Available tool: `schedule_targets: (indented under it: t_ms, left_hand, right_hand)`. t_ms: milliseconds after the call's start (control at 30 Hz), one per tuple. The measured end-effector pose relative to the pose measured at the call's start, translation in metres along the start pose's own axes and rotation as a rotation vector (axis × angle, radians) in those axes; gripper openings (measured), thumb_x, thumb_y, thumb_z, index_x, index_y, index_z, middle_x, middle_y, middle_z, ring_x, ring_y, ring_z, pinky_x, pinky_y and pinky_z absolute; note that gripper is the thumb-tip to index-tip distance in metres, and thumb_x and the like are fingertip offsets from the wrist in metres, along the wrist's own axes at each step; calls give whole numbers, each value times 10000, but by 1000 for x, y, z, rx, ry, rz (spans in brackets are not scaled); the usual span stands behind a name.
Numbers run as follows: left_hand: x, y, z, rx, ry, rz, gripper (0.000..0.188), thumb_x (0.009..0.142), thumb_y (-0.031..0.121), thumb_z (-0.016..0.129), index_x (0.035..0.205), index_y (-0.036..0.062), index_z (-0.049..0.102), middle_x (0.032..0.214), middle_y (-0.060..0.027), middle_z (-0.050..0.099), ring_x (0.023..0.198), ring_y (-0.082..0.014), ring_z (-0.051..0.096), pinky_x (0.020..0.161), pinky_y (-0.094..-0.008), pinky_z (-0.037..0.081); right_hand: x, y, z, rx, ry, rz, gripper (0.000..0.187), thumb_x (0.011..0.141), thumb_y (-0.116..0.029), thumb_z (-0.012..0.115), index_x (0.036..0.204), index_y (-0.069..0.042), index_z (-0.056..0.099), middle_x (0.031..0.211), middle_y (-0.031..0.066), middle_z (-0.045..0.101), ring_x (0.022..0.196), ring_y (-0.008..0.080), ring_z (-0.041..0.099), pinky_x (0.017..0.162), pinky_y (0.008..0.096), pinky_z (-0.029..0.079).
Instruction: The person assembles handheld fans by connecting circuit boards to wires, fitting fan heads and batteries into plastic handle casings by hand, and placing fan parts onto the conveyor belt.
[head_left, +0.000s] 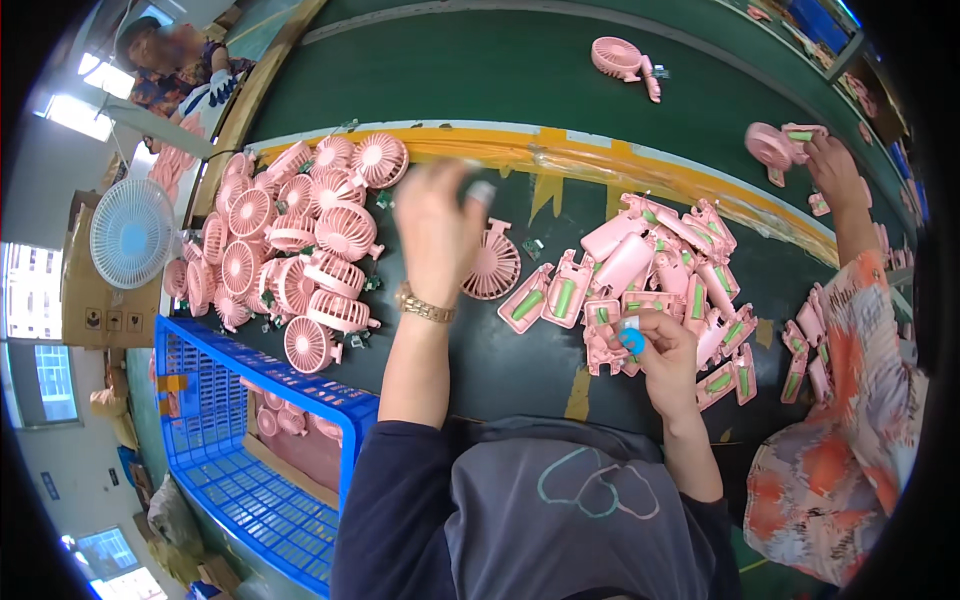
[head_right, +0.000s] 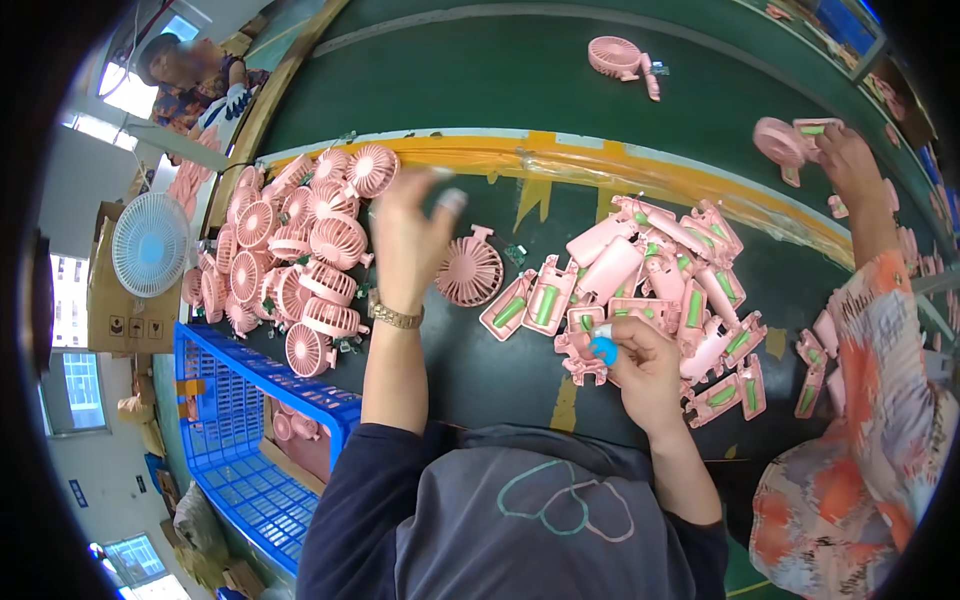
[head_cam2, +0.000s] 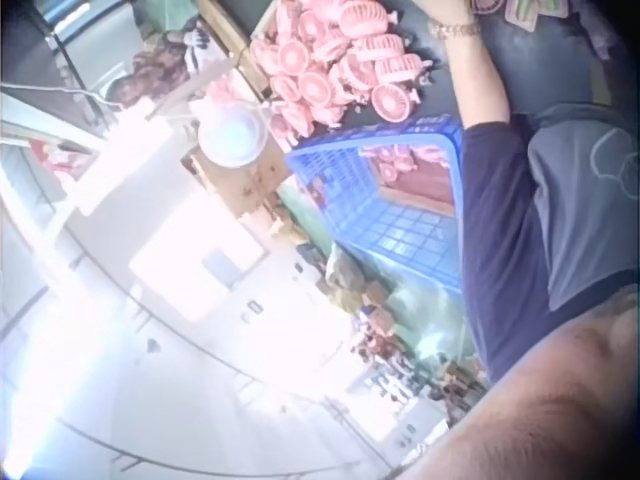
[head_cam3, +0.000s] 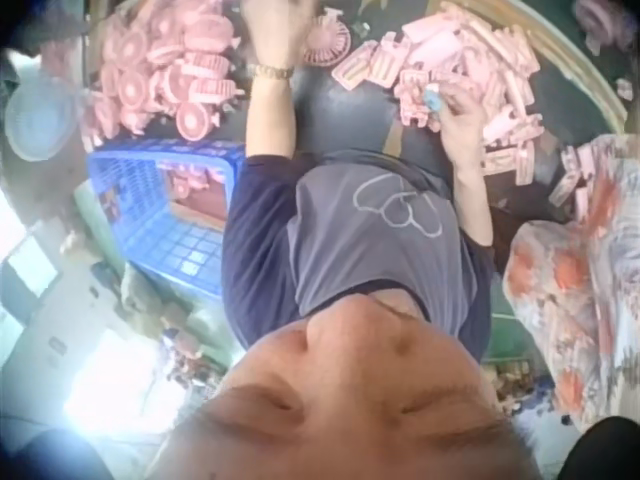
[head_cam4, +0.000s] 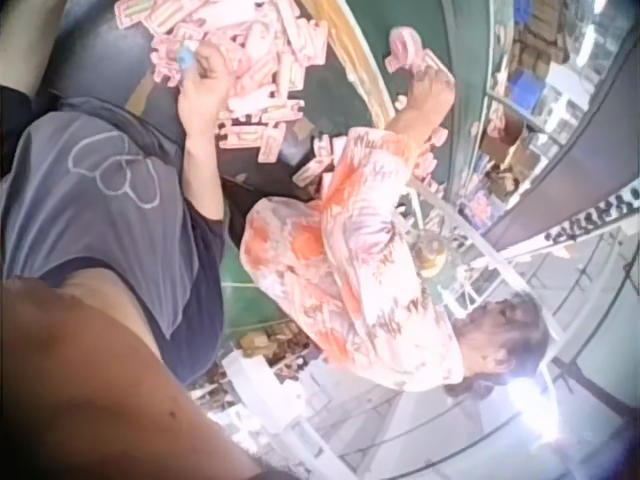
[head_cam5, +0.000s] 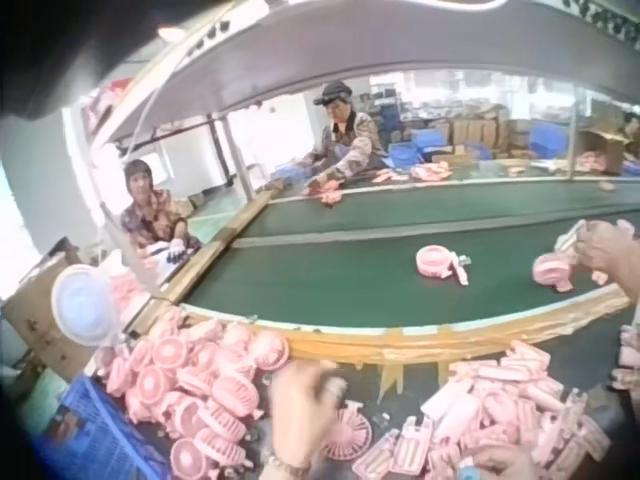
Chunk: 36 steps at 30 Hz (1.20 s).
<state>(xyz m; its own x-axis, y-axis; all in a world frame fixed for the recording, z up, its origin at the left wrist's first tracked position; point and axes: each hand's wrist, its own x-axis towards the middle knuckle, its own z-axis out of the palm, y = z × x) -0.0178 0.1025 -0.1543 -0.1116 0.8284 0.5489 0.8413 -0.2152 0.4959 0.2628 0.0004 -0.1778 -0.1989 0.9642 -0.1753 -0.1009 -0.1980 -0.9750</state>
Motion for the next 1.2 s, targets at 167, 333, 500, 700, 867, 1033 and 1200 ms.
schedule_targets:
  t_ms: [167,333,500,700,867,1033,1200]
  left_hand:
    - [-26,-48,-30,701,140,-351,516,759,337,721,1197,127,547,1357,-213,379,1291,-436,284,1017,-649,199]
    - [-36,-36,-36,735,172,-371,544,741,317,738,1221,156,539,1393,-217,326,1320,-451,234,1017,-671,168]
    - [-20,-70,-64,893,100,-660,643,704,432,744,1246,180,505,1366,-221,348,1287,-469,286,910,-701,304]
    - [-14,-43,-44,765,-25,-332,610,685,357,771,1230,202,544,1365,-172,408,1300,-400,319,1033,-614,233]
    - [5,-68,-61,946,-70,-690,762,673,629,685,1314,282,467,1440,-198,307,1292,-548,235,907,-782,219]
    - [-4,-91,-74,785,-104,-881,754,691,640,665,1317,275,459,1454,-233,260,1317,-521,222,912,-777,217]
    - [-5,-18,-22,595,89,-246,423,728,317,740,1035,56,615,1053,-199,601,1040,-373,546,892,-481,430]
  right_hand:
    - [-10,12,-1,-106,-50,53,114,913,-77,566,990,6,570,845,62,642,775,104,610,695,222,461]
    - [-3,13,16,-33,-181,42,97,912,-64,565,981,4,564,832,58,638,773,105,601,710,232,475]
    - [-2,2,25,-155,-323,-1,78,918,-10,528,986,27,541,896,80,636,804,123,620,718,243,504]
    - [-7,17,37,-93,-500,196,97,920,-4,507,1001,25,552,927,89,653,864,113,634,710,244,509]
    - [-23,11,36,-18,-516,301,87,929,-14,502,988,23,554,904,80,654,834,102,635,707,237,504]
    - [-25,29,35,33,-481,275,80,928,-22,529,988,30,539,906,66,634,800,106,631,696,238,528]
    - [-26,26,43,92,-477,308,109,922,-9,529,1017,44,542,894,80,635,805,118,635,696,249,533]
